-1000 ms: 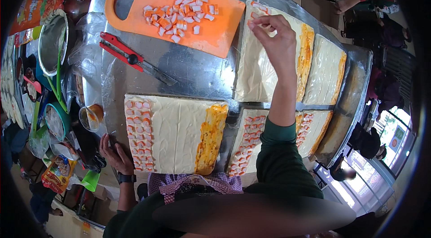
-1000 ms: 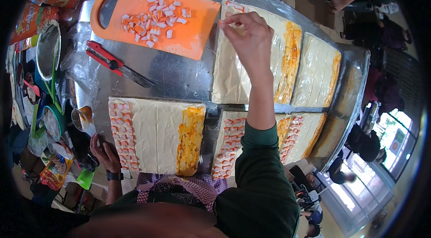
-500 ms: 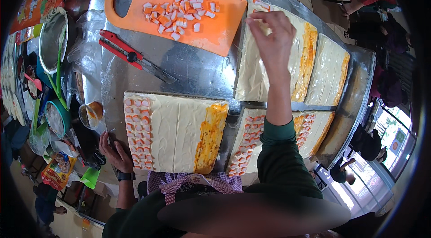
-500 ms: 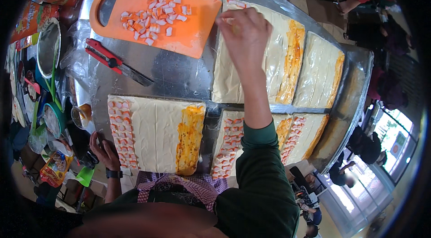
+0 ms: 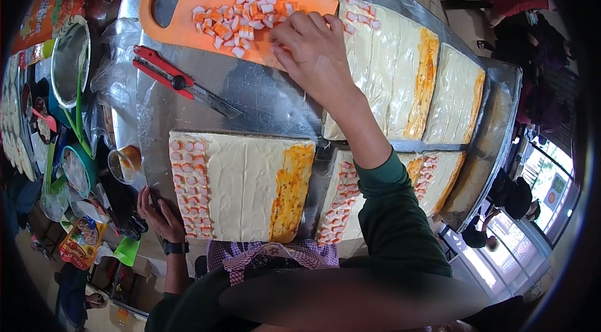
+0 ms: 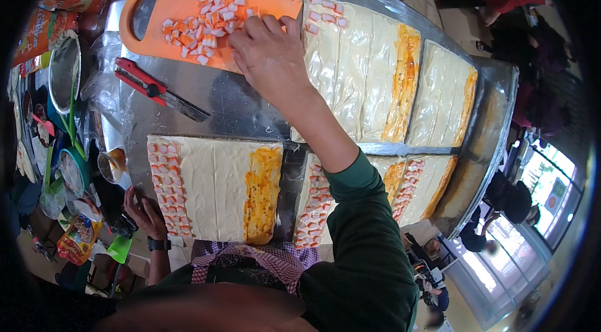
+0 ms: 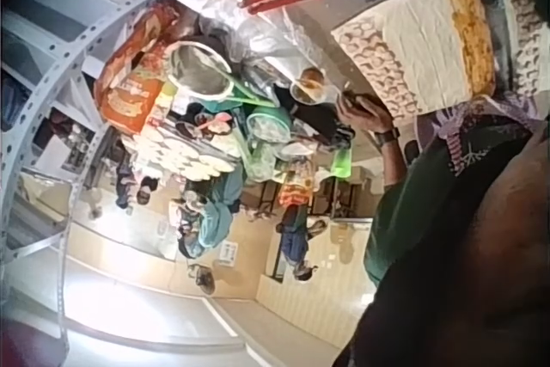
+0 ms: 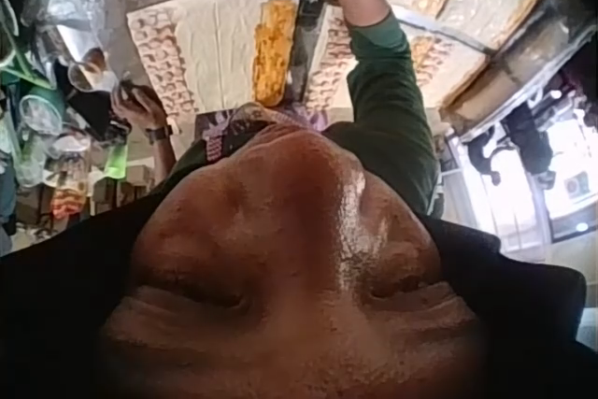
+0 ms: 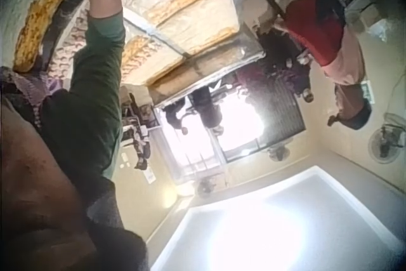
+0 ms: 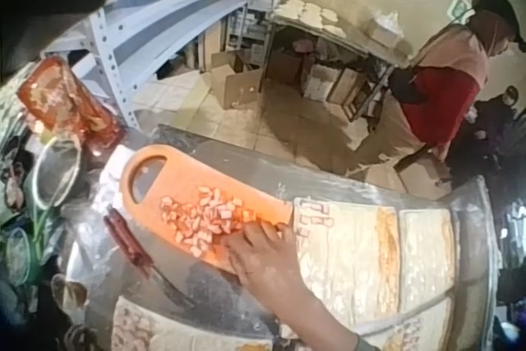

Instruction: Placing sliced crab sticks onto rows of prepared dough or pastry sheets.

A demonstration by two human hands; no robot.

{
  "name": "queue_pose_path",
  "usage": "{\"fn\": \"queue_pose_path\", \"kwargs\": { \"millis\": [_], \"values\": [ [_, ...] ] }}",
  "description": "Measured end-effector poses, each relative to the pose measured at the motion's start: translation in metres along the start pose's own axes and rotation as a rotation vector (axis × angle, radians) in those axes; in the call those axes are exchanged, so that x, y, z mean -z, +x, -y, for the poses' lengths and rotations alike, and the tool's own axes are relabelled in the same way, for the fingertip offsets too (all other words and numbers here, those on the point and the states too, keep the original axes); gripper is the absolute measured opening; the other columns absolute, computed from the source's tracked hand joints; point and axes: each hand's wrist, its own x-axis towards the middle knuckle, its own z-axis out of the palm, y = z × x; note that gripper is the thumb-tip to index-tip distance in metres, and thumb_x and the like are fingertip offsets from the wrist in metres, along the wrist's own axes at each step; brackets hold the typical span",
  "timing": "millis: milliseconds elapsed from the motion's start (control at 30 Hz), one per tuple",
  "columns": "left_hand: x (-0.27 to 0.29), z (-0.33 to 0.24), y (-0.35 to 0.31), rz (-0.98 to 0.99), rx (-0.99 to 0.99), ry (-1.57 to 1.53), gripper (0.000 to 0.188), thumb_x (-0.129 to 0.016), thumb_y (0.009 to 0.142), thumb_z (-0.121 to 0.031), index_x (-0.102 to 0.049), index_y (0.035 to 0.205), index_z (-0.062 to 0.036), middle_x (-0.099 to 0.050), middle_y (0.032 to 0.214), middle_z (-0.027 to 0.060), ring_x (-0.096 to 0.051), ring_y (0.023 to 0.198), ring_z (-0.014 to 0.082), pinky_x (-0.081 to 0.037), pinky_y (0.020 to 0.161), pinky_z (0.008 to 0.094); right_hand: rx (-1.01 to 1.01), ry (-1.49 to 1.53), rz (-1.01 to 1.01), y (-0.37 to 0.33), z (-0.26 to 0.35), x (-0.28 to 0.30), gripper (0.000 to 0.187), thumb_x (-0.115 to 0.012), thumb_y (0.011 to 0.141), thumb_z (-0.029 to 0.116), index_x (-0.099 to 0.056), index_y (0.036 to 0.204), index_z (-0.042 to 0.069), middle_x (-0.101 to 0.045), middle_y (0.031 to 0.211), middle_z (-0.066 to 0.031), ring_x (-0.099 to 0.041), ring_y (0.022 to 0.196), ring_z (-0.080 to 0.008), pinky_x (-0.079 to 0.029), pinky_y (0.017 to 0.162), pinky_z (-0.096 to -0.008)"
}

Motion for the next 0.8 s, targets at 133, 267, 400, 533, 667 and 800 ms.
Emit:
{"fn": "queue_pose_path", "kwargs": {
  "millis": [133, 267, 400, 533, 667, 800],
  "values": [
    [0.0, 0.0, 0.0, 0.002, -0.007, 0.003, 0.04, -0.045, 0.094, -0.018, -0.044, 0.131, -0.0032, -0.046, 0.132, 0.0179, -0.042, 0.124, 0.0333, -0.032, 0.104, 0.0447, -0.09, 0.133, 0.013, -0.005, -0.009, 0.009, 0.011, -0.072, 0.076, 0.017, -0.067, 0.085, 0.013, -0.06, 0.082, -0.0018, -0.056, 0.083, -0.0192, -0.037, 0.084, -0.0354],
    [-0.002, 0.001, -0.001, 0.005, 0.009, -0.018, 0.04, -0.045, 0.094, -0.018, -0.044, 0.132, -0.0035, -0.047, 0.132, 0.0177, -0.042, 0.124, 0.0333, -0.032, 0.104, 0.0447, -0.37, 0.322, -0.062, -0.018, -0.037, 0.036, 0.012, -0.074, 0.072, 0.016, -0.069, 0.083, 0.014, -0.066, 0.083, 0.0016, -0.059, 0.076, -0.0179, -0.038, 0.082, -0.0352],
    [0.0, 0.003, -0.001, -0.002, -0.008, -0.011, 0.04, -0.045, 0.095, -0.019, -0.044, 0.132, -0.0037, -0.047, 0.132, 0.0176, -0.043, 0.123, 0.0331, -0.032, 0.104, 0.0444, -0.442, 0.093, -0.102, -0.03, -0.06, 0.062, 0.007, -0.072, 0.078, 0.017, -0.071, 0.085, 0.014, -0.067, 0.086, 0.0016, -0.059, 0.077, -0.0177, -0.039, 0.082, -0.0339],
    [-0.002, 0.002, -0.001, 0.003, -0.012, 0.003, 0.041, -0.044, 0.095, -0.019, -0.043, 0.132, -0.0036, -0.047, 0.132, 0.0176, -0.043, 0.123, 0.033, -0.032, 0.104, 0.0444, -0.437, -0.009, -0.077, -0.038, -0.076, 0.055, 0.009, -0.071, 0.079, 0.018, -0.071, 0.087, 0.013, -0.066, 0.088, 0.0007, -0.058, 0.082, -0.0192, -0.037, 0.084, -0.0347],
    [-0.003, 0.003, -0.002, 0.0, 0.008, -0.024, 0.041, -0.044, 0.094, -0.019, -0.043, 0.132, -0.0035, -0.047, 0.132, 0.0176, -0.042, 0.124, 0.0329, -0.032, 0.104, 0.0444, -0.376, -0.09, -0.115, -0.034, -0.069, 0.051, 0.009, -0.071, 0.078, 0.017, -0.071, 0.086, 0.014, -0.064, 0.084, 0.0002, -0.058, 0.082, -0.0193, -0.037, 0.083, -0.0356],
    [-0.001, 0.004, -0.001, 0.008, -0.004, -0.003, 0.041, -0.044, 0.095, -0.02, -0.043, 0.132, -0.0033, -0.046, 0.132, 0.0178, -0.042, 0.124, 0.0331, -0.032, 0.104, 0.0444, -0.335, 0.124, -0.179, -0.023, -0.054, 0.04, 0.011, -0.071, 0.077, 0.016, -0.071, 0.088, 0.015, -0.062, 0.081, 0.0003, -0.058, 0.082, -0.0188, -0.036, 0.083, -0.0362]
  ]
}}
